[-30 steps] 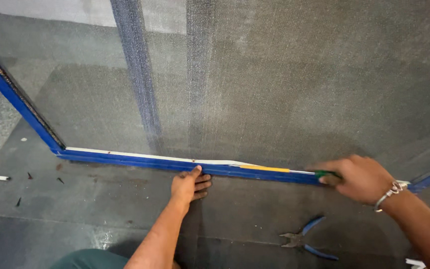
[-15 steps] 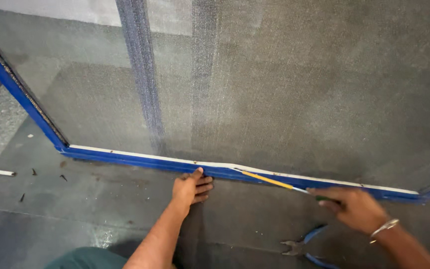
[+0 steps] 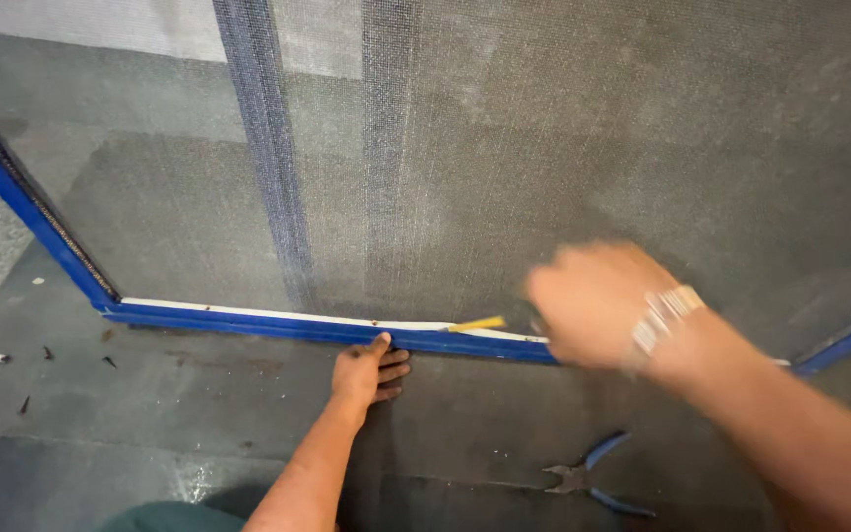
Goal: The person sits on the floor and installs white rubber spline into the groove of a blue aluminum window screen frame, using a screwdriver to press the spline into the channel along the frame edges. They work section by section around the frame, pressing the strip flush with the mesh.
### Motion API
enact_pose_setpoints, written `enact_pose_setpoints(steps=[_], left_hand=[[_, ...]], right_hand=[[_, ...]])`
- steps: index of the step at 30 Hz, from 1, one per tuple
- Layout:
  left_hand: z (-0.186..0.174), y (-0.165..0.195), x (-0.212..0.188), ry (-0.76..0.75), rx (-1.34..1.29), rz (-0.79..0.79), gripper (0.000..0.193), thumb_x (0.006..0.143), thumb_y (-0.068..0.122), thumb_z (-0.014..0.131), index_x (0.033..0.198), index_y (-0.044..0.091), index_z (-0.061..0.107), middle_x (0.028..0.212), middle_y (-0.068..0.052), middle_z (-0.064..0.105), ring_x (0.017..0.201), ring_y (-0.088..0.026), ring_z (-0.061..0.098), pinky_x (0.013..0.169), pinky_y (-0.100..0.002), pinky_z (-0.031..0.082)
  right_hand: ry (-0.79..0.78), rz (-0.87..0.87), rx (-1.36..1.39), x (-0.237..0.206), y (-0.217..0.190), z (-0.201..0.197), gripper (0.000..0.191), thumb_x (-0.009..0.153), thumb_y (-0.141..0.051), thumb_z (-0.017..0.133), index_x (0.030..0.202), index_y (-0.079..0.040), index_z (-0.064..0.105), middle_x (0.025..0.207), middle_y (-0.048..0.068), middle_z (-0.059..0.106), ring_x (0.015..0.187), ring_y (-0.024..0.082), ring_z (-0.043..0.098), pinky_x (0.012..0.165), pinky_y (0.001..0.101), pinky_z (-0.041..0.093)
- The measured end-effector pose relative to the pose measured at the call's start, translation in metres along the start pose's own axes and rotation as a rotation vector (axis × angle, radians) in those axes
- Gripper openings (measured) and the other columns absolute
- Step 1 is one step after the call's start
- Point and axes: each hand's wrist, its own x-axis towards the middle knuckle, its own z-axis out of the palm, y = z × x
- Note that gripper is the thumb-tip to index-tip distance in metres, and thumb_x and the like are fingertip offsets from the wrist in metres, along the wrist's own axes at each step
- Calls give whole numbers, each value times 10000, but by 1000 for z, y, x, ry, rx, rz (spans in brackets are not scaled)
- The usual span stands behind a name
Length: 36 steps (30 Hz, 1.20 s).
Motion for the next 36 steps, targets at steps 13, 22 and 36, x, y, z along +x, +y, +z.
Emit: enact_pose_setpoints(steps=[13, 22, 36], left_hand=[[-6, -4, 11, 11, -34, -71, 327, 955, 345, 658, 1147, 80, 633, 1063, -103, 804, 999, -291, 771, 799, -550, 575], [-6, -7, 16, 60, -20, -75, 294, 941, 345, 676, 1103, 102, 644, 1035, -89, 812, 922, -265, 769, 703, -482, 589], [-8, -14, 19, 41, 4, -30, 306, 942, 357, 658, 1074, 82, 634, 1016, -106, 819, 872, -257, 789, 659, -476, 596]], right_hand=[[316, 29, 625, 13, 95, 281, 421, 851, -331, 722, 1270, -374, 736, 998, -93, 782, 598, 142, 723, 602, 333, 606], [588, 43, 798, 17, 36, 350, 450, 809, -228, 760, 1244, -340, 734, 929, -26, 746, 635, 155, 721, 569, 318, 594], [662, -144, 397, 14, 55, 350, 698, 729, -28, 654, 1378, -280, 602, 1089, 69, 700, 931, 275, 667, 832, 405, 556]])
